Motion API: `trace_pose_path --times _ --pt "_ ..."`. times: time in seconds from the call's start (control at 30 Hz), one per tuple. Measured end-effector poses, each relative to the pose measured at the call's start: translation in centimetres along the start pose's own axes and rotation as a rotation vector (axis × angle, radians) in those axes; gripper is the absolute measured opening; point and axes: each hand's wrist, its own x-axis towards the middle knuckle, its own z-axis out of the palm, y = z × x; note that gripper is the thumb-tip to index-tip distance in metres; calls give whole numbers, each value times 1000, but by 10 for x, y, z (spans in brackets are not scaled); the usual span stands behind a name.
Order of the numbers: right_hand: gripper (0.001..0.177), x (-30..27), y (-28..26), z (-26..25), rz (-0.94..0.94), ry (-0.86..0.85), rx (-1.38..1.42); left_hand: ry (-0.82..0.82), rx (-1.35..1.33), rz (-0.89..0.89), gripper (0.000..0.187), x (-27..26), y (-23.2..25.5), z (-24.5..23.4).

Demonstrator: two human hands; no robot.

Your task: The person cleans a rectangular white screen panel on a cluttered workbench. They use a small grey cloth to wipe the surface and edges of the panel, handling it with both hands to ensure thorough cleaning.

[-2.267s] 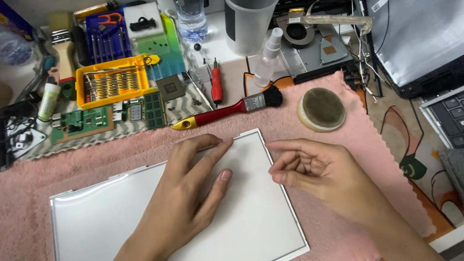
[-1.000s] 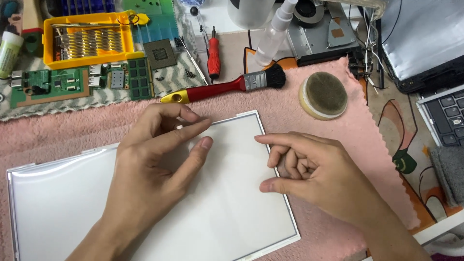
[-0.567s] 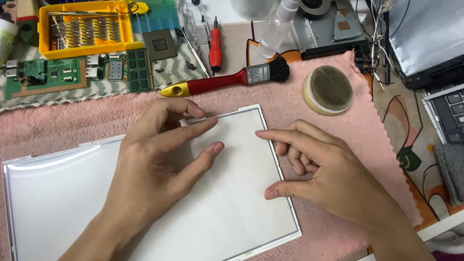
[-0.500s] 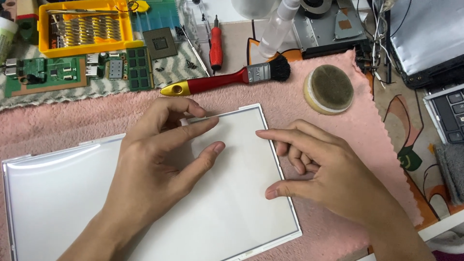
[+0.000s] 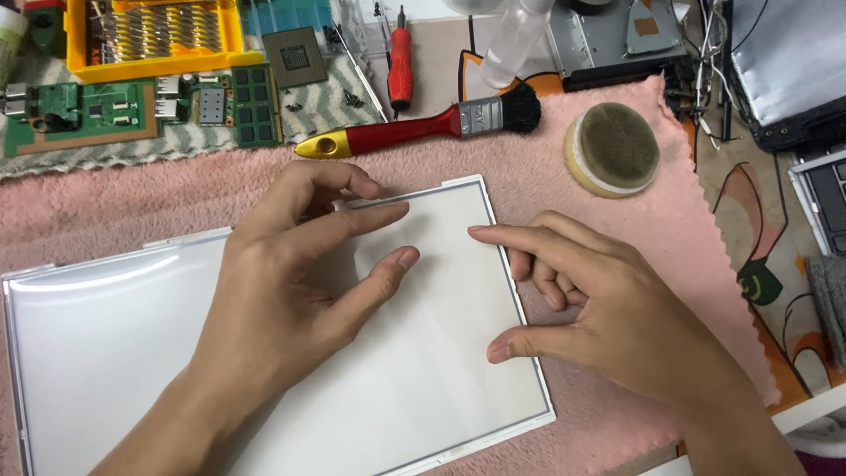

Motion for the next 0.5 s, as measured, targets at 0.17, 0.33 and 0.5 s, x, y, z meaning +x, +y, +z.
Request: trace_pose_path --times 0.17,0.33,0.5 --pt "105 0 -4 -1 40 -3 7 -10 8 -5 34 0 1 0" --pt "106 0 -4 -2 148 -13 50 -21 35 1 34 0 2 0" --pt "107 1 3 0 -44 1 -36 -13 -1 2 33 -1 1 1"
